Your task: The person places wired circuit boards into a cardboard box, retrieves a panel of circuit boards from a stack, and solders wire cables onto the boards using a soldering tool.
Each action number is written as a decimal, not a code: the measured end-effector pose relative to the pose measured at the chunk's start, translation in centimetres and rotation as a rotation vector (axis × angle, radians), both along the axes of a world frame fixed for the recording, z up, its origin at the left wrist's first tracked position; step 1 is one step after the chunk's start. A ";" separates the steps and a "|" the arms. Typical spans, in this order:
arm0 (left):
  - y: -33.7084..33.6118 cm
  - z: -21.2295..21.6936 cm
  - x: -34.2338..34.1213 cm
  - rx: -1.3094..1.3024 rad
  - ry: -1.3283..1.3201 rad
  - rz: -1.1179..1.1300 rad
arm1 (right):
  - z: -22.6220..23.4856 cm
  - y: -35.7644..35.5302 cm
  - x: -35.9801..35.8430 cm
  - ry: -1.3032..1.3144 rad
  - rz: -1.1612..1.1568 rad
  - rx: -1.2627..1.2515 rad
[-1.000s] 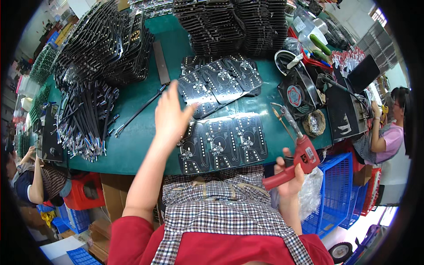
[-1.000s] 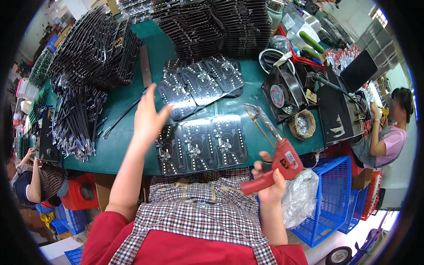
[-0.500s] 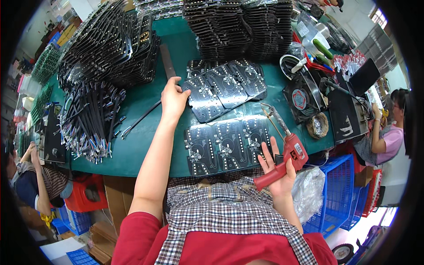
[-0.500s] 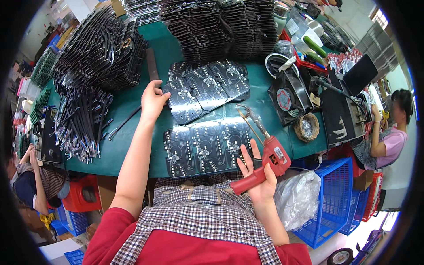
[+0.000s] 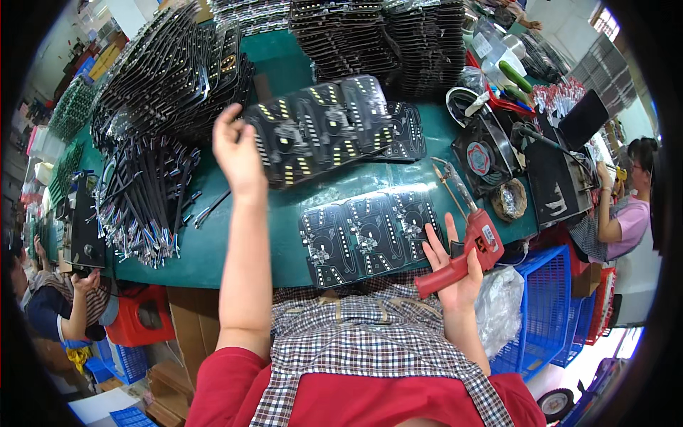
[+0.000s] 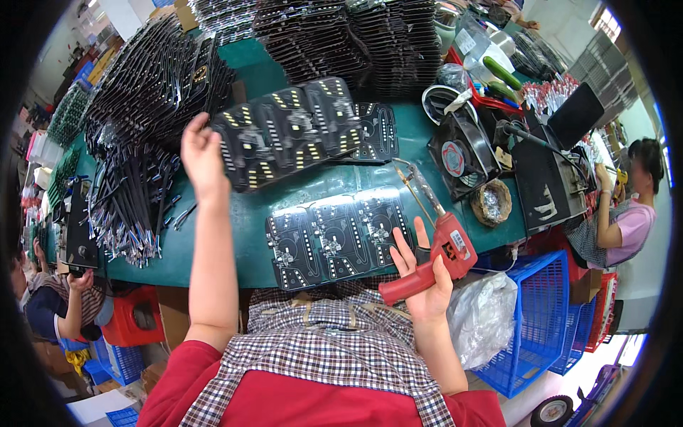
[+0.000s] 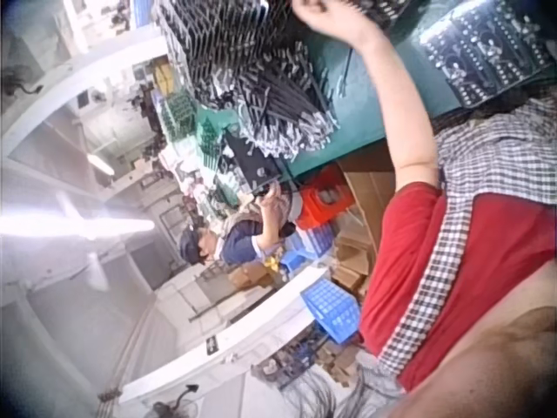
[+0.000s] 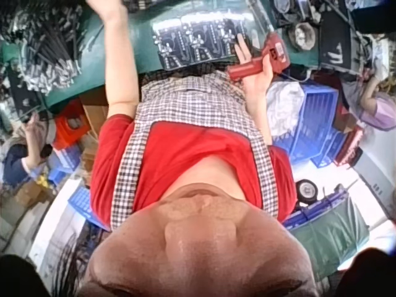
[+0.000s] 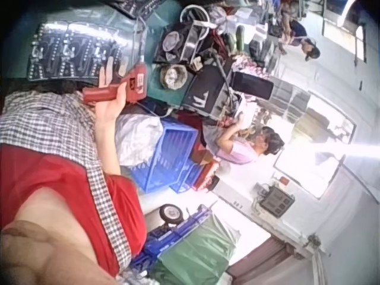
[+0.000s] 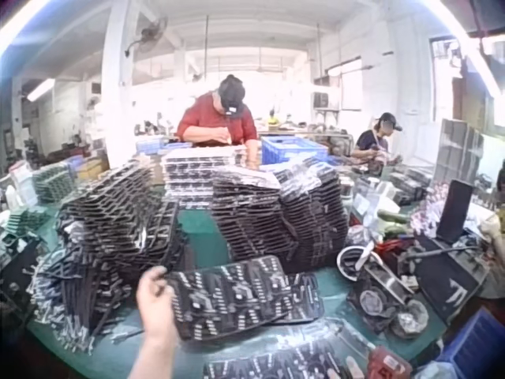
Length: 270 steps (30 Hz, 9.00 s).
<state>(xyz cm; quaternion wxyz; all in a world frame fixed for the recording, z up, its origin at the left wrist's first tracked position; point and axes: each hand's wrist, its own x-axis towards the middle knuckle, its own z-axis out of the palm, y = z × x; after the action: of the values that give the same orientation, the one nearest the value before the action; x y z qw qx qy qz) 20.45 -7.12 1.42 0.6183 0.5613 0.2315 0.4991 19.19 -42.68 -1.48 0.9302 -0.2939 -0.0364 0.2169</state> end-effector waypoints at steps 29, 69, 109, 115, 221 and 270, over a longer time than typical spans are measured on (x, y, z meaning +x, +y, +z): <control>-12.6 -1.7 -15.5 1.334 1.091 -0.686 | -0.3 5.7 4.6 -0.013 0.220 0.011; -9.8 0.1 2.5 1.437 0.849 -0.358 | 0.5 -0.8 2.4 -0.039 -0.115 -0.058; -6.1 1.4 1.0 0.053 0.594 -0.834 | 0.4 -5.6 -1.0 -0.144 -0.254 -0.174; -14.5 -2.6 -10.5 -0.240 0.521 -0.632 | 0.5 -4.5 -2.3 -0.136 -0.009 -0.155; -5.2 -2.4 -20.6 1.093 1.260 -0.367 | -1.0 1.7 -5.1 -0.088 0.273 -0.324; -11.1 -2.6 -16.1 1.513 0.769 -0.765 | -0.4 0.4 -4.7 -0.008 0.281 -0.278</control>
<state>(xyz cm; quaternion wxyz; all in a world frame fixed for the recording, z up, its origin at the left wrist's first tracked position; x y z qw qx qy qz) 4.34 -18.19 -1.15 0.0911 0.9799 -0.1672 0.0591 14.54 -42.27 -1.92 0.8411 -0.4125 -0.0502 0.3463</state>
